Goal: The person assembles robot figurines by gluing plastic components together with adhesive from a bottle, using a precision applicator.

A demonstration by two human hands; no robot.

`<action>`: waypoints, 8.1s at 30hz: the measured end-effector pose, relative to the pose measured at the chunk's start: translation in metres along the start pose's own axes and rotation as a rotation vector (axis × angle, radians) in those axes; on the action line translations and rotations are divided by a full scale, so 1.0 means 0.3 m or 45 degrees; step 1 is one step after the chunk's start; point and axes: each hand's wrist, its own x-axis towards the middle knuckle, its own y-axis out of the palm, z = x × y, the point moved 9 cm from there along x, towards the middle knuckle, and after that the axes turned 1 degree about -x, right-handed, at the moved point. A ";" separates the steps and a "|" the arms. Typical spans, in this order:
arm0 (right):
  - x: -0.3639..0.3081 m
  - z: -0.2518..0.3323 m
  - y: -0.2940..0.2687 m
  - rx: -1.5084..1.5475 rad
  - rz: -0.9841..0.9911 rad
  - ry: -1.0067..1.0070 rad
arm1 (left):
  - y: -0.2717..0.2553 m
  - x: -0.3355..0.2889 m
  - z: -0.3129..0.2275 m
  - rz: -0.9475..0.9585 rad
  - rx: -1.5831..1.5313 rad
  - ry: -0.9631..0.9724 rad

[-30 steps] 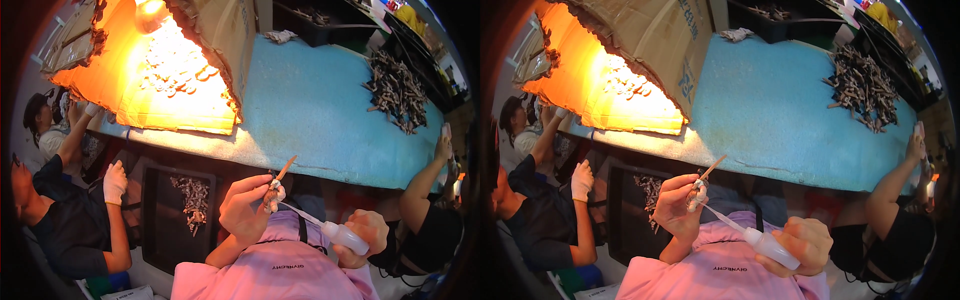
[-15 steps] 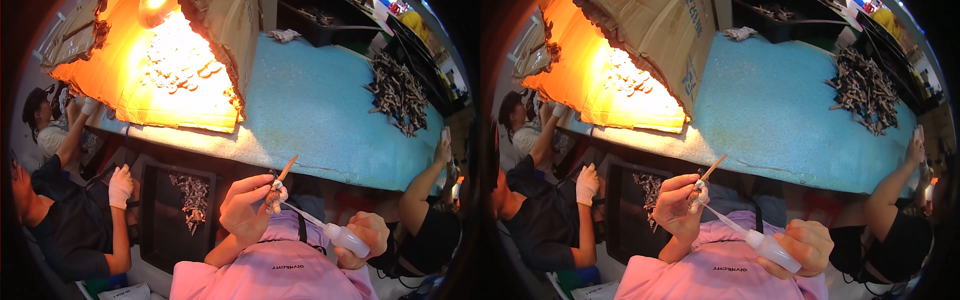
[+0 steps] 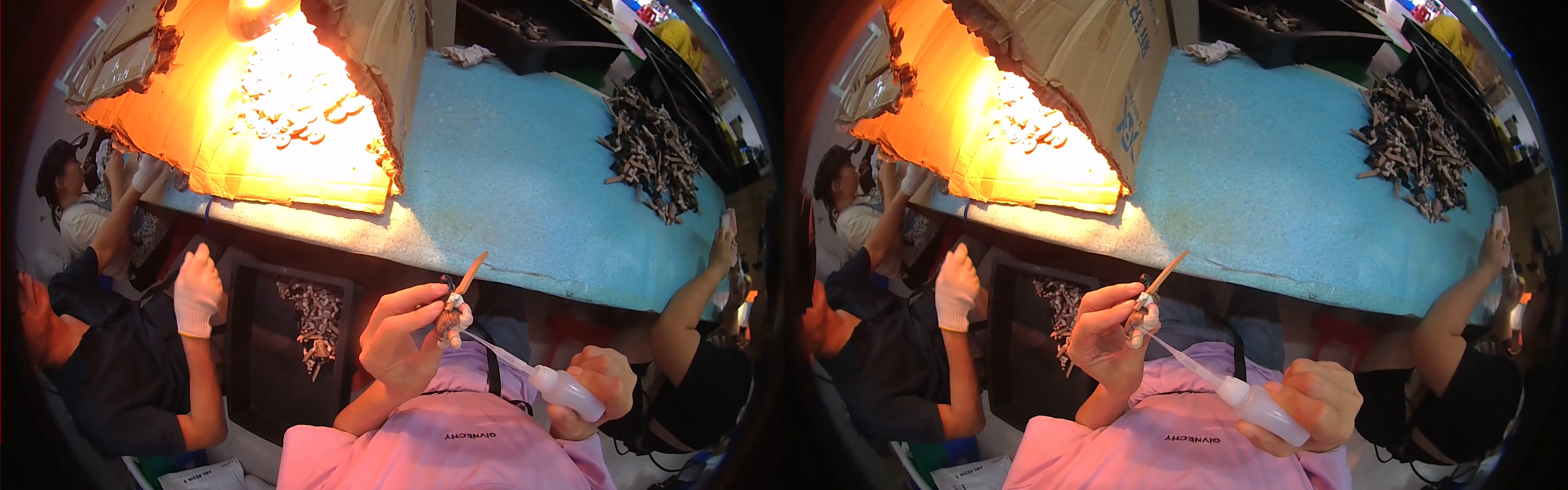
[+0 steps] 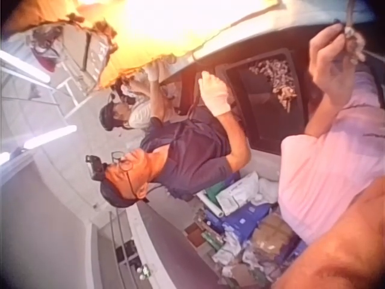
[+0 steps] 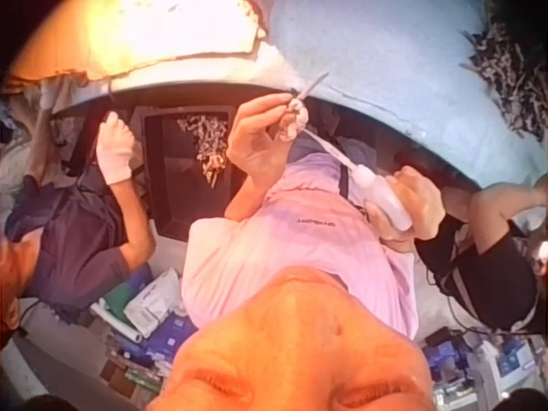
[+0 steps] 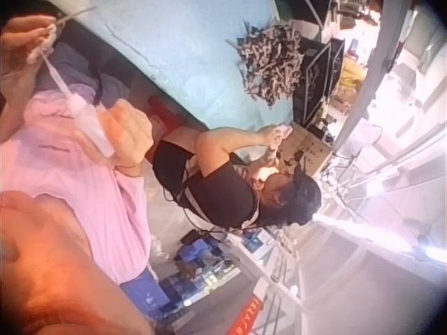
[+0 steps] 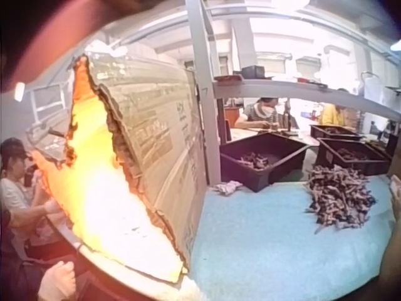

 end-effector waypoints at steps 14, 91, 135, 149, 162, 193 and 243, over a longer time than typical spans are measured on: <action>-0.001 -0.004 -0.001 -0.006 0.017 -0.003 | -0.008 -0.005 0.006 0.024 0.052 -0.001; 0.005 0.007 0.039 -0.028 0.072 -0.059 | -0.012 -0.015 0.028 0.003 0.027 -0.077; 0.009 -0.013 0.014 -0.138 -0.012 -0.015 | -0.009 -0.020 0.057 -0.004 -0.116 -0.233; -0.100 -0.302 -0.015 0.712 -0.454 0.988 | -0.001 -0.028 0.114 -0.008 -0.447 -0.536; 0.126 -0.760 0.131 0.283 -0.104 0.822 | -0.107 -0.065 0.143 -0.144 -0.472 -0.635; 0.427 -0.554 1.080 -1.348 1.254 -0.155 | -0.356 -0.167 0.117 -0.379 -0.516 -0.540; -0.066 -0.329 0.327 1.380 0.274 1.463 | 0.037 -0.008 -0.013 -0.040 0.696 0.353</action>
